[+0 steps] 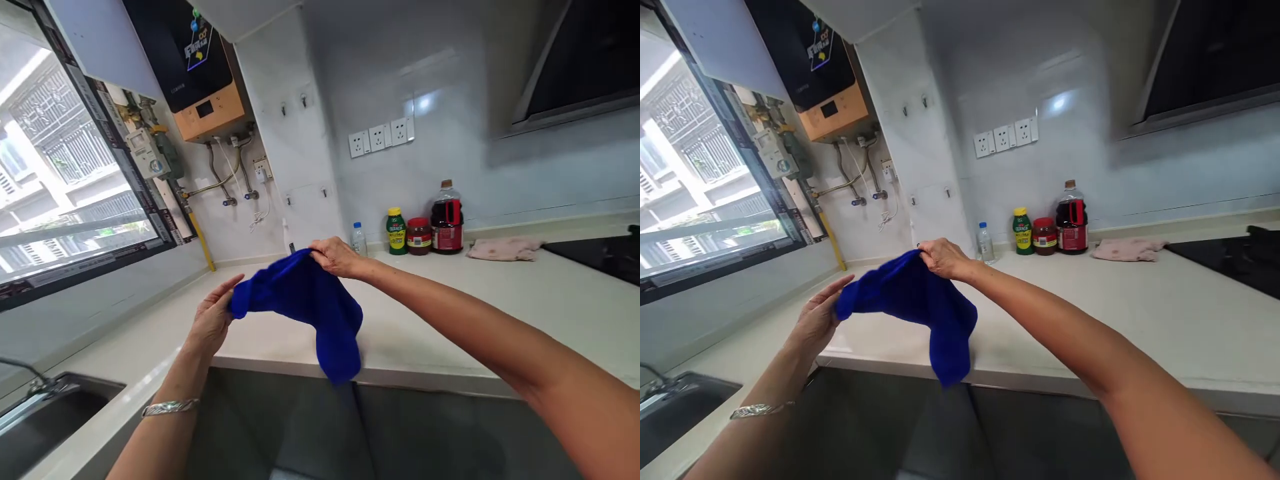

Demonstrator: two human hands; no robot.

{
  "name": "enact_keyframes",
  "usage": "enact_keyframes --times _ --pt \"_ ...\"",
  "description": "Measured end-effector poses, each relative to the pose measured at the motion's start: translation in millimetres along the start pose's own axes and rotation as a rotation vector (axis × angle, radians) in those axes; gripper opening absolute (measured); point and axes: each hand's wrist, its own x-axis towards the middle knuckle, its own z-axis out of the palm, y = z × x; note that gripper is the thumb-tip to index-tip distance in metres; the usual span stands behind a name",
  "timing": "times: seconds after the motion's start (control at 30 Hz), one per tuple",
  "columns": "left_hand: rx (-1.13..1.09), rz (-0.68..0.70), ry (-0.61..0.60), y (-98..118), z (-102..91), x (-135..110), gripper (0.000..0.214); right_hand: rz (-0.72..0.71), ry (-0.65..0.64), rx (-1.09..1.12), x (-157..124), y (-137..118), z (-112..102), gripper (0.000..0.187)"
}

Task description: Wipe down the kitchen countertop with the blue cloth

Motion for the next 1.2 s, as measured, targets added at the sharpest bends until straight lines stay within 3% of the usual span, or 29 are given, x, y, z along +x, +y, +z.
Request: enact_keyframes --times 0.1,0.17,0.2,0.23,0.3,0.37,0.43,0.53,0.63,0.73,0.83,0.9,1.0,1.1,1.2 --pt "-0.080 0.184 -0.017 -4.9 23.6 3.5 0.058 0.107 0.066 -0.022 -5.3 10.7 -4.3 0.027" --pt "0.002 0.242 -0.185 -17.2 40.6 -8.6 0.055 0.174 0.089 -0.084 -22.7 28.1 0.2 0.030" --pt "0.090 0.230 -0.331 -25.7 48.2 -17.9 0.053 0.199 0.068 -0.135 -35.7 39.3 3.8 0.033" --pt "0.199 0.181 -0.510 -35.3 54.3 -27.8 0.050 0.218 -0.002 -0.187 -50.8 51.3 7.5 0.037" --pt "0.424 0.035 -0.834 -55.3 60.2 -44.8 0.044 0.253 -0.259 -0.260 -83.3 76.2 12.8 0.040" --pt "0.627 -0.036 -0.939 -74.2 56.6 -51.2 0.046 0.315 -0.531 -0.271 -110.6 98.2 13.3 0.035" --pt "0.795 0.014 -0.799 -91.0 45.9 -45.8 0.051 0.374 -0.651 -0.255 -124.4 112.9 12.2 0.038" --pt "0.908 0.066 -0.534 -113.0 27.3 -27.6 0.063 0.356 -0.533 -0.182 -119.5 112.4 27.0 0.055" --pt "0.952 0.018 -0.374 -132.4 16.1 -12.8 0.071 0.330 -0.394 -0.039 -107.7 84.8 73.2 0.074" --pt "1.108 -0.014 -0.259 -148.5 9.0 -2.8 0.070 0.296 -0.501 0.017 -109.0 57.3 121.9 0.085" --pt "1.188 -0.055 -0.182 -157.4 -2.3 10.7 0.067 0.245 -0.497 0.019 -123.1 64.6 133.8 0.082" --pt "1.195 -0.088 -0.134 -159.2 -10.9 23.0 0.058 0.303 -0.451 -0.029 -140.9 92.1 117.0 0.080" --pt "1.175 -0.138 -0.124 -160.6 -20.2 40.6 0.039 0.538 -0.337 -0.201 -186.1 150.6 69.1 0.078" --pt "1.159 -0.145 -0.118 -165.4 -26.1 54.1 0.035 0.779 -0.253 -0.409 -255.4 206.3 10.7 0.071" --pt "1.151 -0.074 -0.078 -177.4 -37.8 68.8 0.036 0.927 -0.185 -0.603 -337.9 243.6 -48.5 0.058"
